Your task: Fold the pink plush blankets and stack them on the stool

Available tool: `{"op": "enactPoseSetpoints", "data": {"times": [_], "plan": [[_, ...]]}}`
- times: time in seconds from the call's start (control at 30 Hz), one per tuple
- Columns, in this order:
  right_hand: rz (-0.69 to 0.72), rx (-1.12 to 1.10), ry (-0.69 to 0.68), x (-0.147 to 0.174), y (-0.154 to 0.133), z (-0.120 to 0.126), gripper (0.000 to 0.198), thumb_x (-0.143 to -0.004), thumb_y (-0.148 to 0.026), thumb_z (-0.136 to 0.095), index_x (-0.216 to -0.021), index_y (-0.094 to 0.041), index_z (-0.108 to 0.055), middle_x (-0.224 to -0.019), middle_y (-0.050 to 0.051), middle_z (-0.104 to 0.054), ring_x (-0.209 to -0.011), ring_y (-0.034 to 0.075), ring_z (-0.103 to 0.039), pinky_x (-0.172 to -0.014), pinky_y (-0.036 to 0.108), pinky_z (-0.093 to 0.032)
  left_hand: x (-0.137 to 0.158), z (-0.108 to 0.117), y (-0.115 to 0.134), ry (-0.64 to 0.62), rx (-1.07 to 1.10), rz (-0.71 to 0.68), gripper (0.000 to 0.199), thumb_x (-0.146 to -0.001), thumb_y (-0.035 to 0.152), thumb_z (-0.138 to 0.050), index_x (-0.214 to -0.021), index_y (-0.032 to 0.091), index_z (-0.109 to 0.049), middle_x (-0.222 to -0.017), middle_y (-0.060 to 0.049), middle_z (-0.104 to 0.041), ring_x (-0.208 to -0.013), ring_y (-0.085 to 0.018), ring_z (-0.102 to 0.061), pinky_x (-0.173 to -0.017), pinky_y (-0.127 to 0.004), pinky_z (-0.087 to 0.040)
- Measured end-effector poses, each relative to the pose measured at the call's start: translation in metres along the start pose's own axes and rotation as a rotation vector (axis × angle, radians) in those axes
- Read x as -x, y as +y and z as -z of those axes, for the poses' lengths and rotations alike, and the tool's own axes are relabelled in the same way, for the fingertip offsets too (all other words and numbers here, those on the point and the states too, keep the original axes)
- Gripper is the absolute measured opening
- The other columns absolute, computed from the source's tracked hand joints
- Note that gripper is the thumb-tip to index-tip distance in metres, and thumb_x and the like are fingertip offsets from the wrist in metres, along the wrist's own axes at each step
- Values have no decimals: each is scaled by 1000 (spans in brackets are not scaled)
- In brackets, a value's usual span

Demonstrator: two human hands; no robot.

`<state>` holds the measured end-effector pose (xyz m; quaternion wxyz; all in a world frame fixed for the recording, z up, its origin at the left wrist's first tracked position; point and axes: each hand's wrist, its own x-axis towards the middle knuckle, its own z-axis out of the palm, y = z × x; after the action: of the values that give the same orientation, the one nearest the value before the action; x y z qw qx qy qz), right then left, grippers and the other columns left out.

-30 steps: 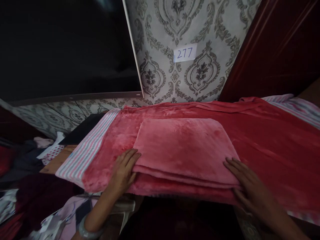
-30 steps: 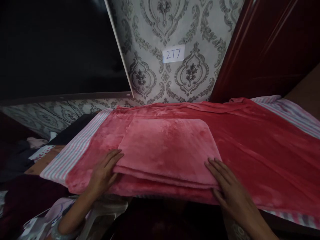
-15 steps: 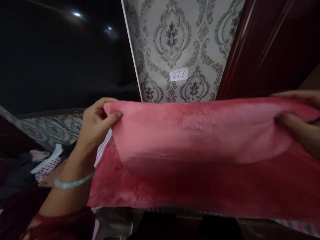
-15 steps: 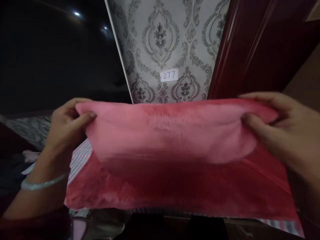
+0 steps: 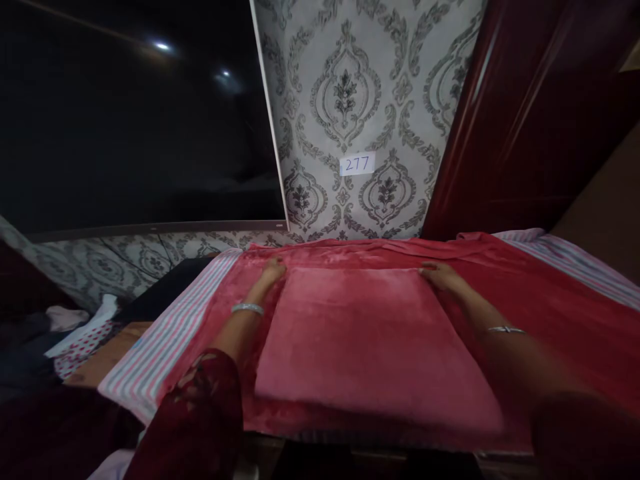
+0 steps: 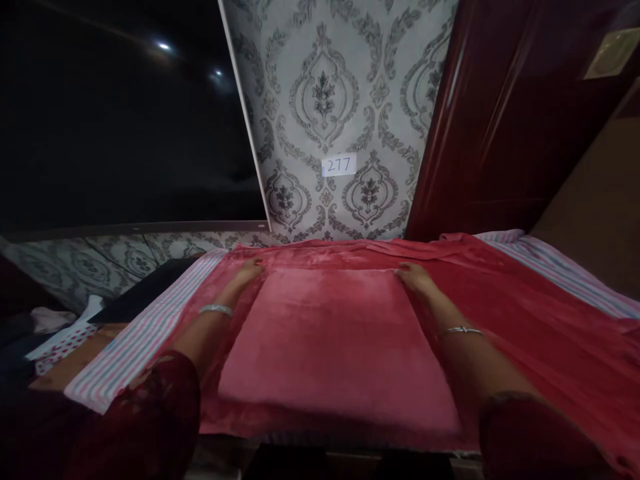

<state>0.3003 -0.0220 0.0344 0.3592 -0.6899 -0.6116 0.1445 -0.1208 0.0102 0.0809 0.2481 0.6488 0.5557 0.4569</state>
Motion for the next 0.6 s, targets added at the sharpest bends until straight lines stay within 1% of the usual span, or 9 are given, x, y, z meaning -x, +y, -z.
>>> {"op": "enactPoseSetpoints", "data": {"times": [0.07, 0.13, 0.2, 0.23, 0.27, 0.33, 0.43, 0.5, 0.6], "plan": [[-31, 78, 39, -1, -5, -14, 53, -88, -32, -51, -132, -6, -65, -116, 25, -73, -109, 41, -70, -93, 59, -55, 2, -25, 6, -33, -84, 23, 25, -80, 24, -69, -103, 14, -73, -105, -15, -77, -112, -34, -68, -102, -49, -51], [86, 159, 58, 6, -19, -32, 55, -90, -32, -49, -142, -15, -60, -138, 19, -65, -129, 37, -60, -108, 57, -47, 13, -56, 16, -119, -186, -52, 38, -85, 23, -65, -121, 14, -70, -132, -17, -69, -132, -34, -58, -116, -47, -40], [299, 254, 32, 21, -35, -57, 53, -96, -32, -42, -146, -23, -57, -145, 12, -61, -136, 31, -54, -113, 51, -44, 33, -90, 23, -305, -403, -255, 50, -93, 27, -55, -141, 12, -58, -150, -18, -56, -144, -31, -47, -122, -46, -34], [385, 313, 9, 30, -41, -70, 52, -98, -31, -38, -146, -24, -57, -147, 11, -59, -138, 30, -52, -114, 51, -43, 45, -106, 25, -370, -495, -327, 55, -96, 31, -52, -147, 11, -52, -156, -20, -49, -148, -32, -41, -123, -48, -31], [422, 377, -16, 40, -45, -82, 52, -99, -30, -36, -146, -24, -57, -149, 11, -58, -140, 29, -51, -114, 53, -42, 58, -119, 25, -418, -570, -366, 57, -98, 34, -48, -151, 12, -47, -160, -20, -44, -151, -32, -36, -124, -53, -29], [425, 480, -51, 58, -49, -100, 52, -100, -27, -34, -147, -24, -56, -152, 10, -54, -142, 30, -47, -116, 58, -38, 80, -136, 21, -463, -665, -400, 58, -101, 37, -43, -154, 14, -43, -163, -19, -39, -154, -33, -30, -125, -60, -23], [400, 541, -65, 71, -47, -109, 53, -101, -27, -32, -149, -23, -54, -156, 10, -50, -145, 30, -44, -118, 59, -34, 94, -142, 14, -479, -721, -402, 59, -102, 41, -41, -156, 15, -42, -165, -17, -36, -155, -33, -28, -126, -59, -19], [391, 544, -78, 72, -48, -107, 53, -102, -27, -32, -150, -22, -53, -157, 10, -48, -146, 30, -42, -119, 58, -33, 91, -138, 11, -482, -738, -412, 61, -103, 44, -41, -157, 16, -41, -166, -16, -36, -155, -32, -27, -126, -58, -18], [375, 543, -119, 67, -49, -99, 53, -103, -30, -32, -151, -22, -52, -159, 11, -46, -148, 30, -40, -120, 59, -31, 76, -125, 7, -496, -785, -401, 64, -102, 53, -41, -157, 19, -43, -166, -16, -34, -155, -35, -26, -125, -63, -15]]}}
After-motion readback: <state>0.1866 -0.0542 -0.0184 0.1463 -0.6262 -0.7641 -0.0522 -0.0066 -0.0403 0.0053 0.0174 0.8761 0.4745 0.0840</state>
